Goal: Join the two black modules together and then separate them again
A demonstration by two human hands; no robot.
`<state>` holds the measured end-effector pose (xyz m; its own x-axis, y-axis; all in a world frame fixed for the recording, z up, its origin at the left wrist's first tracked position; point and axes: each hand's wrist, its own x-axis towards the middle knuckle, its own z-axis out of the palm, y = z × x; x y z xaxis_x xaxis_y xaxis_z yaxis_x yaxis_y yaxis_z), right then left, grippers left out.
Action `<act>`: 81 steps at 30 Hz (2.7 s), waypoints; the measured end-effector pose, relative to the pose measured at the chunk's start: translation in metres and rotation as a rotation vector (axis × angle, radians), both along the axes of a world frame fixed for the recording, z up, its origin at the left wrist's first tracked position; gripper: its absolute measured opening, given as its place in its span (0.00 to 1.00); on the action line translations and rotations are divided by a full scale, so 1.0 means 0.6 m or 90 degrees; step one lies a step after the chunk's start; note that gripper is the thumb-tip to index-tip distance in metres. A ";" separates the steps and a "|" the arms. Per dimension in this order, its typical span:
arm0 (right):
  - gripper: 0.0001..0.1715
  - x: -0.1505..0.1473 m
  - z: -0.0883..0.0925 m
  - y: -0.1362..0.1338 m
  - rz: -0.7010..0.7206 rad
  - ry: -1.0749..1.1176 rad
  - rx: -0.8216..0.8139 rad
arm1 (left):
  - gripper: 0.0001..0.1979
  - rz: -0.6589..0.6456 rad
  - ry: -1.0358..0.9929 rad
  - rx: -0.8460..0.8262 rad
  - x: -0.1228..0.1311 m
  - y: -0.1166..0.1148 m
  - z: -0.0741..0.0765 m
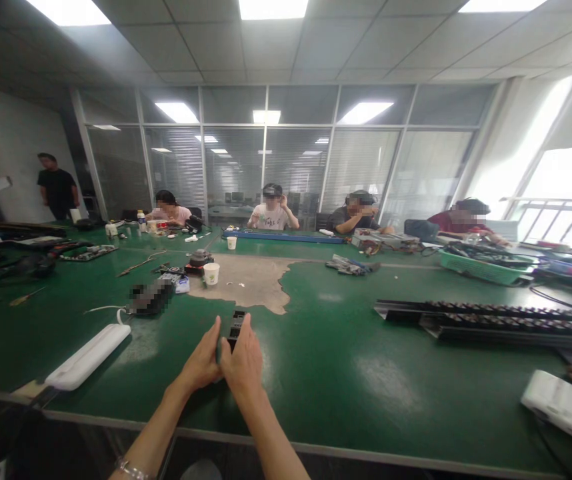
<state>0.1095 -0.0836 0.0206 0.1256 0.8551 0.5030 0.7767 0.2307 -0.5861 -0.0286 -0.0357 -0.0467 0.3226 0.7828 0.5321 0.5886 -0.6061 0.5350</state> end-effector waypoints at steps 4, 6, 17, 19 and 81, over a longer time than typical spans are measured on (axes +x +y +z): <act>0.43 -0.001 -0.009 -0.001 0.001 -0.017 -0.005 | 0.51 -0.004 -0.017 -0.007 0.000 -0.001 0.001; 0.42 -0.001 -0.016 -0.004 -0.005 -0.024 -0.006 | 0.48 0.002 -0.008 -0.017 0.000 -0.002 0.004; 0.42 -0.003 0.001 -0.010 -0.055 -0.072 -0.083 | 0.39 0.032 0.083 -0.023 0.001 -0.005 0.013; 0.43 -0.004 0.003 -0.012 -0.061 -0.083 -0.089 | 0.40 0.028 0.085 -0.021 0.000 -0.004 0.012; 0.27 0.113 -0.064 -0.040 -0.154 -0.025 -0.035 | 0.46 0.045 0.125 -0.088 0.002 -0.013 0.035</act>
